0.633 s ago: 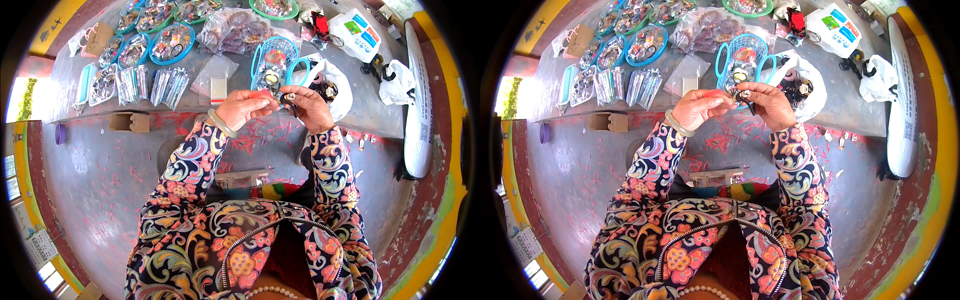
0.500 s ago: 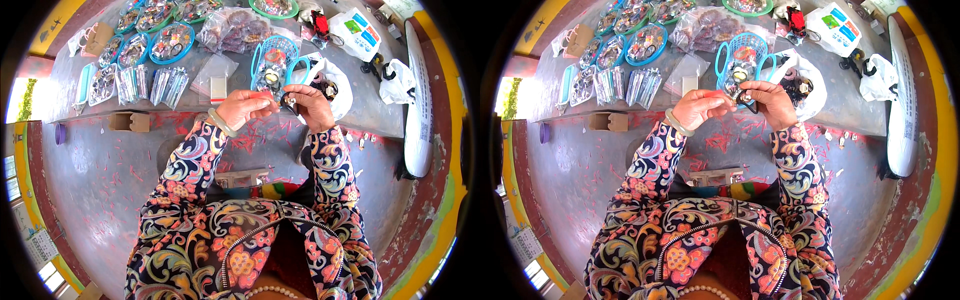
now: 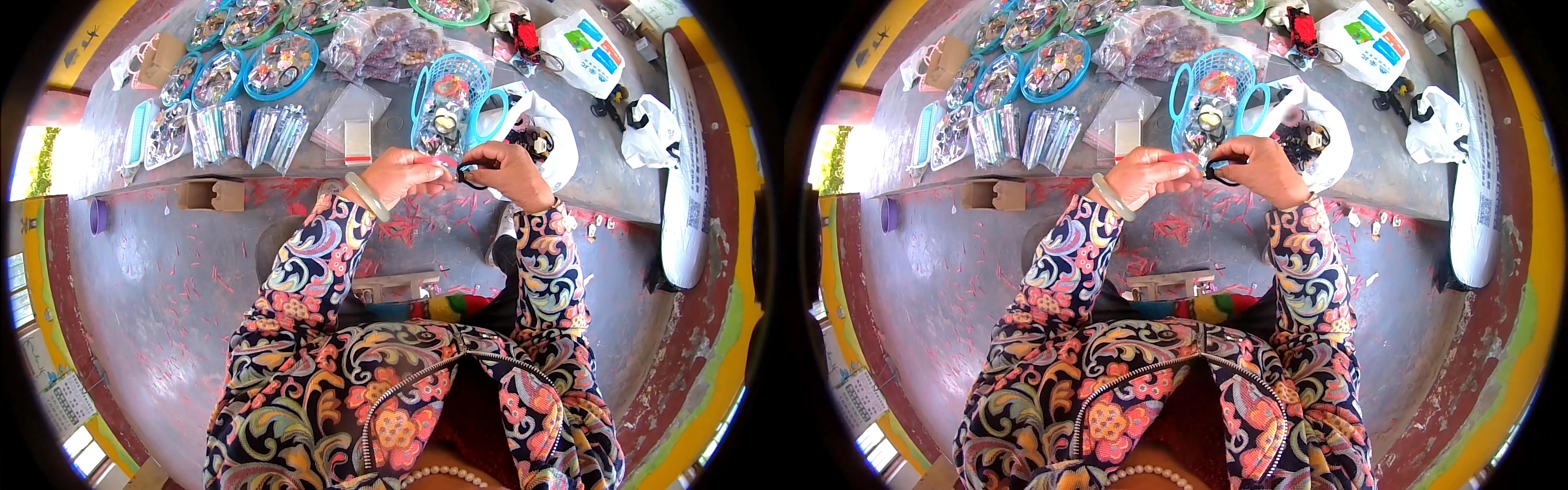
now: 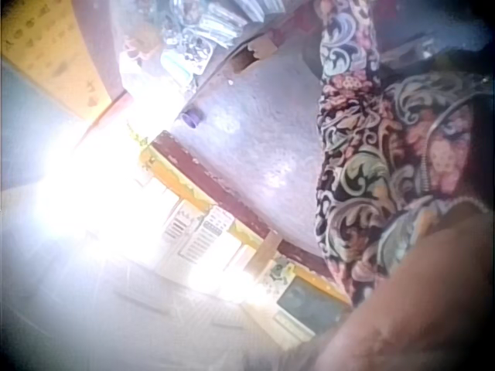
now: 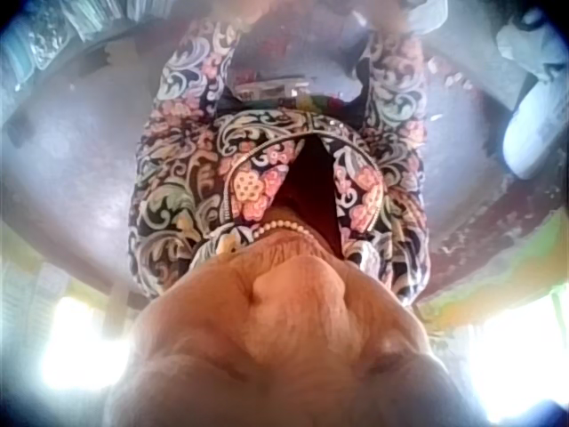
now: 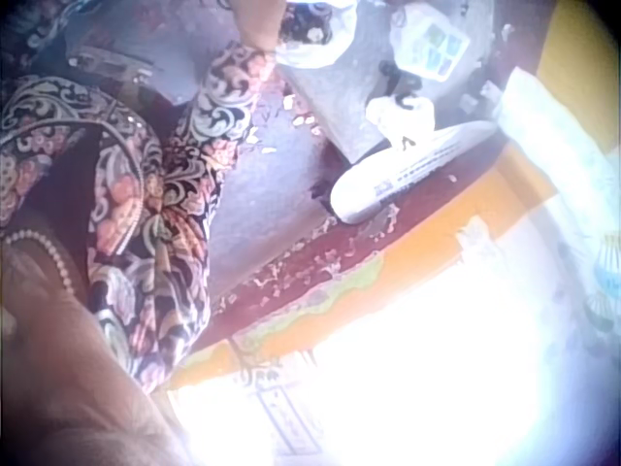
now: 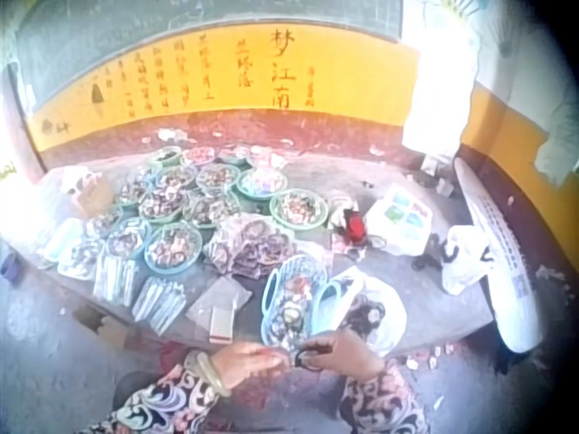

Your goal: The person assembles keychains by hand, picking up small plastic charms and metal rings from a table. They attach the charms to the rings and place the finished items into a blue basket. The process involves repetitive handling of small components and organizing the output.

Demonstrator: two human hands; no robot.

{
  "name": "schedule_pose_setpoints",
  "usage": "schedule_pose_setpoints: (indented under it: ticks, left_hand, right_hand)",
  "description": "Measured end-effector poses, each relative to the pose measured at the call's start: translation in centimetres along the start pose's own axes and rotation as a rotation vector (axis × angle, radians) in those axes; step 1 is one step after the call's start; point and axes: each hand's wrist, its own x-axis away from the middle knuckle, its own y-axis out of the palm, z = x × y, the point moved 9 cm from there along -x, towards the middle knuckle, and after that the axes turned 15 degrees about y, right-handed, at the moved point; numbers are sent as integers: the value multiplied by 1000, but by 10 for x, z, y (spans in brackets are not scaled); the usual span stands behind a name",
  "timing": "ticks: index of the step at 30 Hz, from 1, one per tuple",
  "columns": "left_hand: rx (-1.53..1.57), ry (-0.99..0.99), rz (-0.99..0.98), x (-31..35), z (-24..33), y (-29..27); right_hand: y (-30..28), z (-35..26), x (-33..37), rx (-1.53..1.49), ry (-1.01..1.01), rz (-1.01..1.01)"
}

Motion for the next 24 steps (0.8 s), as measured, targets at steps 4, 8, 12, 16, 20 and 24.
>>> schedule_pose_setpoints:
  ticks: [4, 8, 12, 16, 20, 24]
  left_hand:
    - [48, -5, 73, -2, -2, -4]
    - [81, 21, 117, -1, 2, -7]
    - [127, 37, 141, -3, 5, -7]
    - [193, 63, 152, -3, 8, -8]
    - [299, 136, 56, -2, 20, 2]
    - [401, 213, 108, -2, 30, -1]
  right_hand:
    - [-6, -13, 5, 178, -196, 218]
    - [-9, -16, 6, 182, -179, 259]
    - [-14, -35, 20, 280, -332, 480]
    - [-15, -14, 7, 67, -199, 403]
    - [-5, 16, -8, -348, 88, 87]
    - [3, 3, 1, -501, -33, -44]
